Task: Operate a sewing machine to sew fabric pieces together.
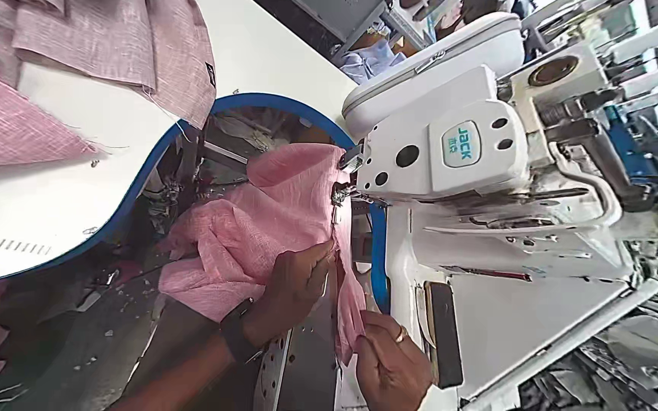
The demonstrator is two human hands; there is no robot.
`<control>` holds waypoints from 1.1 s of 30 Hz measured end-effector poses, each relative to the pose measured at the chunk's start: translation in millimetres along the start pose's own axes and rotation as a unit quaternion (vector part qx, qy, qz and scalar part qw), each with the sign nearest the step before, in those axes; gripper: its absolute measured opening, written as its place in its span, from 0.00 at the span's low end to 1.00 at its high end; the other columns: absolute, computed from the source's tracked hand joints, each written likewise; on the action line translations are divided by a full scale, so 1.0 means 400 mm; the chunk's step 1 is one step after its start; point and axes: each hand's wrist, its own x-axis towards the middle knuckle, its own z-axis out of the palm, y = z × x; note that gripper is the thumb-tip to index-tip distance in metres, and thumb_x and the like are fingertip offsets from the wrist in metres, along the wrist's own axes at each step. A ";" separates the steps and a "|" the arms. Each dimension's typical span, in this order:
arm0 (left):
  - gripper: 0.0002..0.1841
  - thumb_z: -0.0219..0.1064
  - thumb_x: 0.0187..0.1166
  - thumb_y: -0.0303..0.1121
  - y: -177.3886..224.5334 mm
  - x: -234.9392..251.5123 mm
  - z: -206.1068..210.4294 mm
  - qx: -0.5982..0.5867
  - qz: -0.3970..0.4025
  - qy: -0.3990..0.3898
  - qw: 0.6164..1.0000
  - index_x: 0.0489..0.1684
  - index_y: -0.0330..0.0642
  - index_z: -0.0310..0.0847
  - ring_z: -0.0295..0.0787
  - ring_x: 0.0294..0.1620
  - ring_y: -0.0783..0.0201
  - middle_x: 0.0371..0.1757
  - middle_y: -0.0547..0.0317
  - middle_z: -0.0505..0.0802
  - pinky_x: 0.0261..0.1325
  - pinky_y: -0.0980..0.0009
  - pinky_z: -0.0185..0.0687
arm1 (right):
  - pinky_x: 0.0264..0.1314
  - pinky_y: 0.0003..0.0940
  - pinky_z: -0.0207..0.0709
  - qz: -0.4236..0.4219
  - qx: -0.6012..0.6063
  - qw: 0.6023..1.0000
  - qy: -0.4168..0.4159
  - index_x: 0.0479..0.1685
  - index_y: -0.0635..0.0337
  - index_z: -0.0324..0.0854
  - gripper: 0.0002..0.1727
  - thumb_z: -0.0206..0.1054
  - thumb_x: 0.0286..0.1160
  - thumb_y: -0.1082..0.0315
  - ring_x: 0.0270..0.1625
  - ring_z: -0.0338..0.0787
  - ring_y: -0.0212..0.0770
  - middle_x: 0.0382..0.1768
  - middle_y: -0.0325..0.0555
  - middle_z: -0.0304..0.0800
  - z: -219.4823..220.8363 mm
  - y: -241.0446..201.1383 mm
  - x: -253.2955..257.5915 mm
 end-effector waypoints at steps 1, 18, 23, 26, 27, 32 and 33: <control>0.20 0.53 0.88 0.34 0.016 -0.016 0.000 0.047 0.009 0.001 0.999 0.60 0.32 0.89 0.82 0.23 0.64 0.25 0.56 0.89 0.31 0.64 0.79 | 0.52 0.14 0.79 -0.033 -0.006 0.999 -0.002 0.18 0.58 0.81 0.14 0.60 0.74 0.70 0.43 0.91 0.29 0.32 0.44 0.93 0.001 -0.006 0.017; 0.16 0.56 0.85 0.33 -0.019 -0.127 -0.005 0.066 0.036 0.049 0.996 0.44 0.38 0.92 0.77 0.18 0.71 0.20 0.61 0.86 0.26 0.72 0.74 | 0.33 0.52 0.86 0.082 -0.233 0.950 -0.190 0.28 0.68 0.92 0.06 0.68 0.61 0.79 0.40 0.94 0.62 0.36 0.62 0.92 0.080 0.035 0.035; 0.16 0.55 0.88 0.37 0.000 -0.118 -0.018 0.106 0.023 0.007 0.994 0.41 0.39 0.89 0.74 0.17 0.70 0.17 0.64 0.81 0.24 0.69 0.72 | 0.68 0.67 0.76 0.287 -0.232 0.683 -0.630 0.65 0.73 0.81 0.22 0.62 0.84 0.62 0.72 0.83 0.69 0.67 0.71 0.84 0.100 0.134 0.153; 0.16 0.55 0.87 0.37 -0.003 -0.119 -0.015 0.116 0.022 0.022 0.993 0.44 0.38 0.90 0.74 0.18 0.72 0.19 0.64 0.83 0.26 0.71 0.72 | 0.67 0.61 0.76 0.305 -0.074 0.797 -0.517 0.48 0.76 0.87 0.15 0.68 0.79 0.67 0.59 0.89 0.63 0.50 0.69 0.91 0.012 0.247 0.099; 0.16 0.55 0.87 0.36 -0.007 -0.118 -0.011 0.104 0.021 0.035 0.994 0.42 0.39 0.90 0.72 0.18 0.75 0.19 0.66 0.81 0.26 0.74 0.71 | 0.59 0.50 0.82 0.297 0.034 0.876 -0.379 0.39 0.74 0.90 0.09 0.69 0.74 0.74 0.46 0.92 0.52 0.39 0.61 0.93 -0.039 0.256 0.055; 0.16 0.57 0.86 0.33 0.011 -0.101 -0.023 0.087 0.115 0.021 0.989 0.37 0.36 0.92 0.76 0.20 0.80 0.20 0.64 0.86 0.28 0.81 0.71 | 0.51 0.15 0.83 0.216 0.276 0.930 -0.110 0.39 0.42 0.93 0.10 0.66 0.82 0.57 0.44 0.89 0.15 0.37 0.22 0.95 -0.189 0.068 -0.081; 0.16 0.58 0.86 0.32 0.013 -0.112 -0.023 0.108 0.134 0.002 0.985 0.37 0.36 0.92 0.77 0.19 0.78 0.19 0.62 0.87 0.26 0.80 0.72 | 0.46 0.18 0.84 0.150 0.193 0.960 -0.139 0.35 0.55 0.91 0.10 0.64 0.81 0.66 0.39 0.91 0.21 0.32 0.34 0.93 -0.199 0.000 -0.086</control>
